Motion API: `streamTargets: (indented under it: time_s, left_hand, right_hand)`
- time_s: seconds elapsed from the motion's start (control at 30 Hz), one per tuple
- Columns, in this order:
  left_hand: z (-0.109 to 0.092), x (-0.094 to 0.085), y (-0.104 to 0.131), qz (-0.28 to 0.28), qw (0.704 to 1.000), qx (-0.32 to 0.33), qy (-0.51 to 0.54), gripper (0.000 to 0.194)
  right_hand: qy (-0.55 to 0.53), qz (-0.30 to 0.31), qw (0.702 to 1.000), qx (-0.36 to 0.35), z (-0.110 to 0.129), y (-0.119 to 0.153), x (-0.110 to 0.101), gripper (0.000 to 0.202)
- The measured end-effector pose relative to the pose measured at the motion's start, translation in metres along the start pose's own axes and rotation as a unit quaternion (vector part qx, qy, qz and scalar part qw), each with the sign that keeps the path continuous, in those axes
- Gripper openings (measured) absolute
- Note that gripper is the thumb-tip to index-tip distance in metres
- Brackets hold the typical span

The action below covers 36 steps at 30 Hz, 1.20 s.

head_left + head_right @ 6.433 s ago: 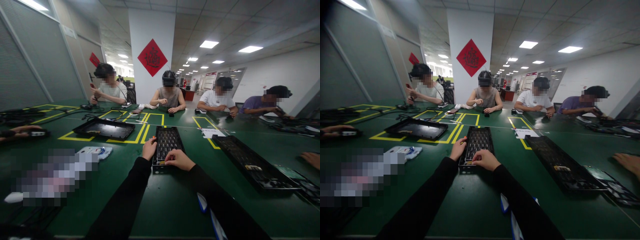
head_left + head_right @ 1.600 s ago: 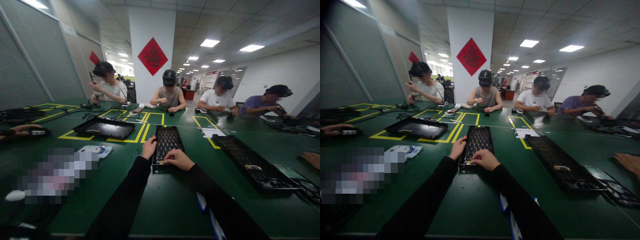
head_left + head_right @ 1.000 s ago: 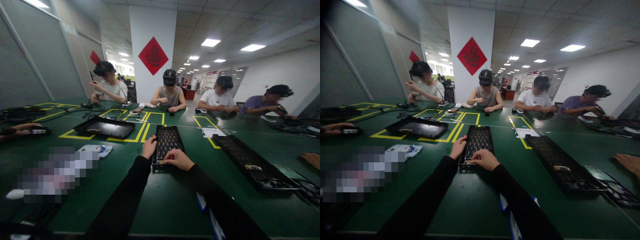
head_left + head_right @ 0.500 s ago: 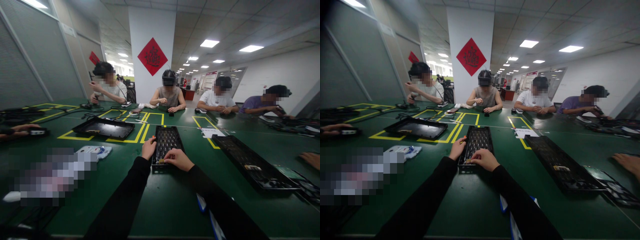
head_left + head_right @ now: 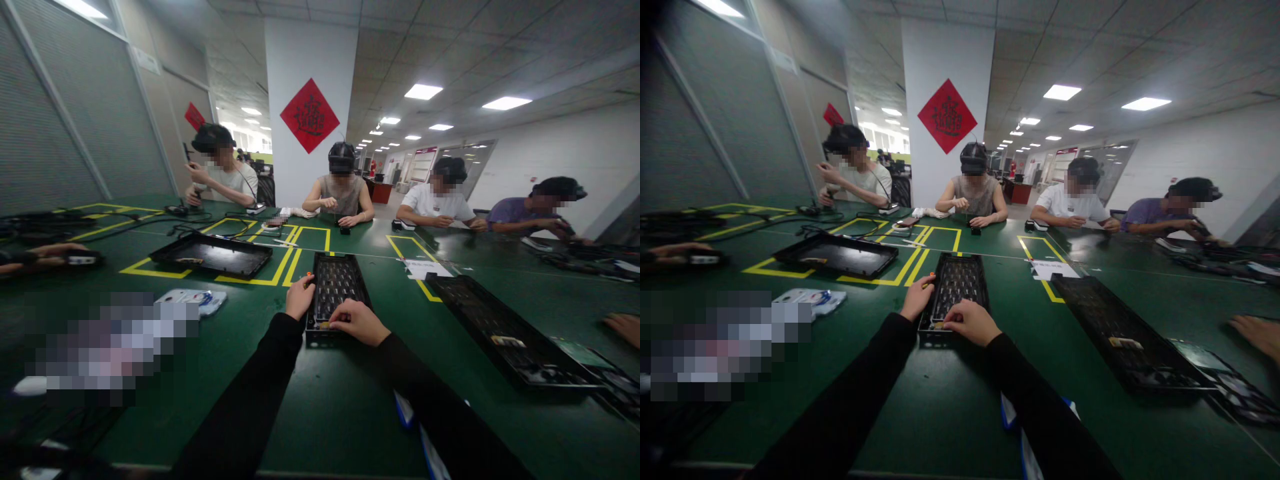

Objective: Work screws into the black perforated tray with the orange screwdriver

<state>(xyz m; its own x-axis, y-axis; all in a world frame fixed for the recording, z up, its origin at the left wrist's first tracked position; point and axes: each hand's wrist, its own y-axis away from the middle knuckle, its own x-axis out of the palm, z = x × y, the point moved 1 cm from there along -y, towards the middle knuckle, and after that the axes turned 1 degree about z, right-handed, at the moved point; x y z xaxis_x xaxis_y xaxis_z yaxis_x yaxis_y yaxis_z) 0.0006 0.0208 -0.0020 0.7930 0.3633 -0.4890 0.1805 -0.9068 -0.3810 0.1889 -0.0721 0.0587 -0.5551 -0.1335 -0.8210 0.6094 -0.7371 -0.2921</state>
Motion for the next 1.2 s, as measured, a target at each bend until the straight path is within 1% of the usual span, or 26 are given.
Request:
streamTargets:
  time_s: [0.37,0.57,0.7,0.93,1.07,1.2]
  left_hand:
    - [0.0023,0.0010,-0.0012,-0.004,1.000,0.001,-0.005,0.035]
    - [0.0029,0.0015,-0.0015,-0.004,1.000,0.000,-0.005,0.035]
    - [0.0037,0.0023,-0.0013,-0.008,1.000,0.004,-0.001,0.035]
    - [0.0031,0.0021,-0.0009,-0.013,1.000,-0.002,0.008,0.035]
    - [0.0010,0.0010,-0.0006,-0.009,1.000,-0.008,0.004,0.034]
    - [-0.0002,0.0006,-0.0002,-0.010,1.000,-0.011,0.007,0.034]
  right_hand:
    - [-0.011,0.022,1.000,0.002,-0.0020,-0.0004,0.0014,0.018]
    - [-0.016,-0.001,1.000,0.006,-0.0023,0.0002,0.0008,0.020]
    - [-0.020,0.016,1.000,0.009,-0.0040,-0.0005,0.0025,0.019]
    - [0.009,0.019,1.000,-0.007,-0.0074,-0.0009,0.0032,0.018]
    - [-0.005,0.003,1.000,0.004,-0.0082,-0.0008,0.0036,0.020]
    - [-0.018,0.014,1.000,0.009,-0.0071,-0.0009,0.0036,0.020]
